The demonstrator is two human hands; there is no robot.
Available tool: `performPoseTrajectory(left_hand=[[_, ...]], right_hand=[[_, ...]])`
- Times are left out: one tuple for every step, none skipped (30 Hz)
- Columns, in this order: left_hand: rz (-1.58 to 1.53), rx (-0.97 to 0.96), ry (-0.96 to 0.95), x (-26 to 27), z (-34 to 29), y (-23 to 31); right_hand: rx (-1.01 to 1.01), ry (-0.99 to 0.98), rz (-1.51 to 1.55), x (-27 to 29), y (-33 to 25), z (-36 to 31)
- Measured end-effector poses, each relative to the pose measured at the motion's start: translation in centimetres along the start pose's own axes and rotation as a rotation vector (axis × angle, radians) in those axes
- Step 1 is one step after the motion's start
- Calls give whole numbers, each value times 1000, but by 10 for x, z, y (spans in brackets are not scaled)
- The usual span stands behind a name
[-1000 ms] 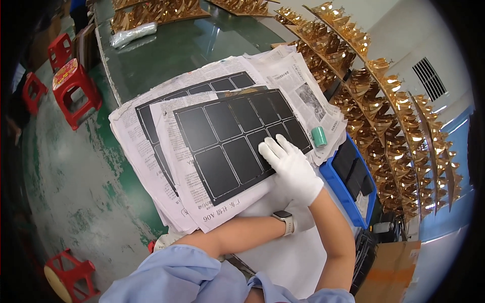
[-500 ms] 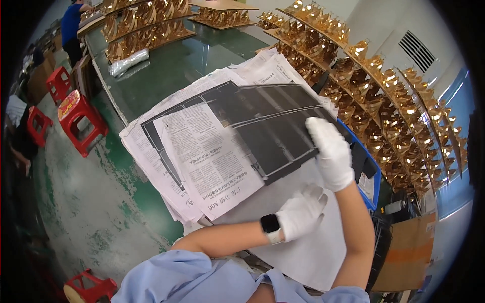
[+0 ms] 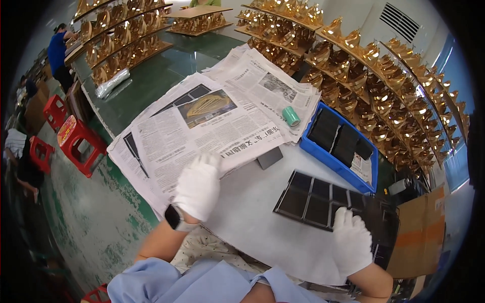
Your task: The person sorts and inspects small rectangular black panels by hand at a workbench.
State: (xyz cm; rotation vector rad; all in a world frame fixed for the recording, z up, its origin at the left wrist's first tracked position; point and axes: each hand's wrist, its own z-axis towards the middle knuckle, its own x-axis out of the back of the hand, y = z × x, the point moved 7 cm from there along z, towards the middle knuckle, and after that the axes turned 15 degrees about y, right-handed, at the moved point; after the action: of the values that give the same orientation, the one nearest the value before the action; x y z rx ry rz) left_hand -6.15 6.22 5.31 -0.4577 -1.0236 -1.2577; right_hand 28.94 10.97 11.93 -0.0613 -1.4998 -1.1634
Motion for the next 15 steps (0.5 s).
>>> performPoseTrajectory(left_hand=[[-135,114,-37,6,5,-10],[-110,137,57,24,14,-13],[-71,165,149,38,23,-20],[-142,137,253,44,31,-34],[-209,114,351,47,41,-44],[-208,112,346,46,55,-46],[-233,38,454,47,74,-40],[-240,-38,574,62,87,-36],[-240,-43,576,66,100,-28],[-254,-42,609,72,113,-11],[-235,-43,633,74,125,-3],[-224,-179,685,72,136,5],[-228,-220,674,68,148,22],[-287,-349,728,62,158,41],[-345,-482,781,53,165,59]], right_hand=[[39,-35,12,-16,-6,-11],[51,-111,57,-38,-10,-26],[76,-114,54,-55,-17,-34],[99,-220,103,-75,-22,-46],[128,-328,154,-85,-28,-50],[127,-331,158,-80,-21,-39],[237,-637,370,-77,-24,-24],[360,-921,589,-70,-31,-15],[359,-738,714,-71,-31,8],[344,-548,824,-69,-25,28],[263,-381,901,-67,-25,72],[82,-220,916,-60,-20,116],[87,17,812,-72,-12,157],[9,504,611,-57,-3,192],[-87,727,589,-82,4,226]])
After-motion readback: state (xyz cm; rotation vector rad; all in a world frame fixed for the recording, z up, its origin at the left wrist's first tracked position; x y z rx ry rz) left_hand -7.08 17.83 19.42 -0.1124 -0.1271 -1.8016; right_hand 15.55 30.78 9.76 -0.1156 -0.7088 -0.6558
